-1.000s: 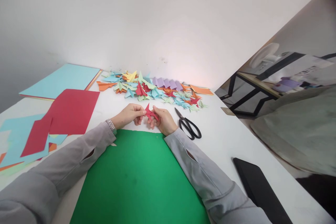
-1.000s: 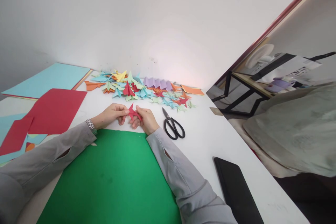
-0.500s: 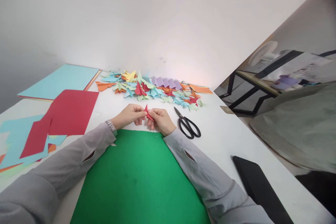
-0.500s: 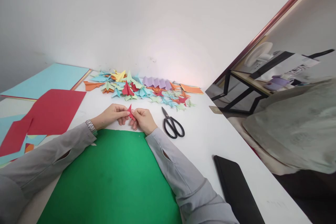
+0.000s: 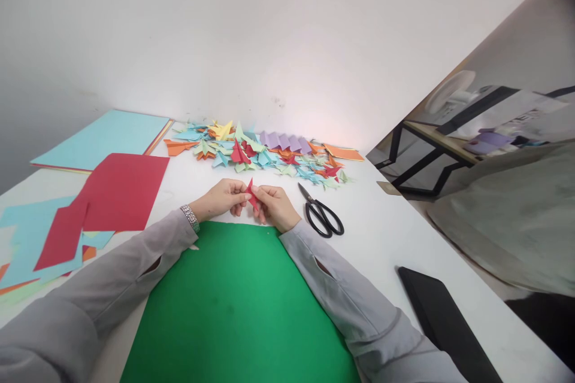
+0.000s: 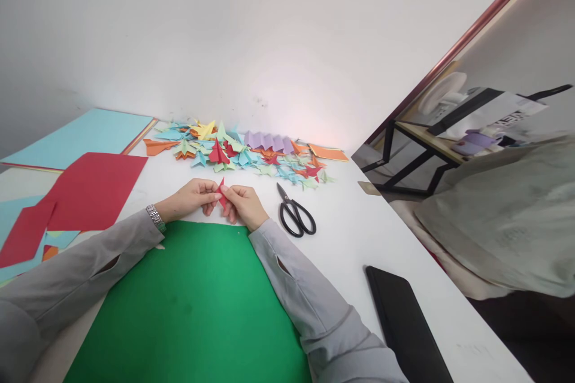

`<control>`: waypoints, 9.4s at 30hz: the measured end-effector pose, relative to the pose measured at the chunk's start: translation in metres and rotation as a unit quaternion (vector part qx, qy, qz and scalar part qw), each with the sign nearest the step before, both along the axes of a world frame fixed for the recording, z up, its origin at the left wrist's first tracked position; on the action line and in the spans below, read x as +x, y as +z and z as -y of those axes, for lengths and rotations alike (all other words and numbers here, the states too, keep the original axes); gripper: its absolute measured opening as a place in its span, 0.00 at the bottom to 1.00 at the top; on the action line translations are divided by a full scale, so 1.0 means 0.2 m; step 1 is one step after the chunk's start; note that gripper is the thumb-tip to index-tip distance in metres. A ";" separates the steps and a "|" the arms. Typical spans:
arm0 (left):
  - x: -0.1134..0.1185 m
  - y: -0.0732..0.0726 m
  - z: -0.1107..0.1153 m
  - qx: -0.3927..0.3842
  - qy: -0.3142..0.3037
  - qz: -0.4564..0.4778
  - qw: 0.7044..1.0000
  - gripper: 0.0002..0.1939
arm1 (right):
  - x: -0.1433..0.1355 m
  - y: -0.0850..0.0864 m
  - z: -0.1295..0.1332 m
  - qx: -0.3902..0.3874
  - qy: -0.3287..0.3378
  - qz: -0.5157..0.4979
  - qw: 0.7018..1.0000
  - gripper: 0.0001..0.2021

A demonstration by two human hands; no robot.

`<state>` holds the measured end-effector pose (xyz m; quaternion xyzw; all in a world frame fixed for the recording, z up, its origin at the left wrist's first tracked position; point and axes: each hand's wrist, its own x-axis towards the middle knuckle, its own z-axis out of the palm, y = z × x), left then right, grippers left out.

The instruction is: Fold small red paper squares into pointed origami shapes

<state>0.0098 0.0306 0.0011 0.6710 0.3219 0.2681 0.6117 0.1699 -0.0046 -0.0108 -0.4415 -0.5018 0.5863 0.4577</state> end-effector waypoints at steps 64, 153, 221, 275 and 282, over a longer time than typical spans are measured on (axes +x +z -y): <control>0.02 0.00 0.02 -0.028 0.114 0.061 0.991 0.20 | -0.01 -0.02 0.00 0.037 0.010 0.006 0.999 0.22; 0.01 -0.01 0.00 -0.093 0.106 0.125 0.982 0.17 | -0.01 -0.05 -0.01 0.062 -0.055 -0.074 0.994 0.17; 0.01 -0.02 0.01 -0.057 0.163 0.144 0.974 0.16 | -0.01 -0.04 -0.01 0.018 -0.035 -0.088 0.995 0.22; 0.00 0.00 0.00 -0.098 0.097 0.118 0.983 0.16 | 0.01 -0.03 -0.01 0.017 -0.023 -0.088 0.996 0.20; 0.00 0.00 -0.01 -0.132 0.107 0.150 0.974 0.20 | 0.00 -0.04 -0.02 0.038 -0.027 -0.101 0.994 0.19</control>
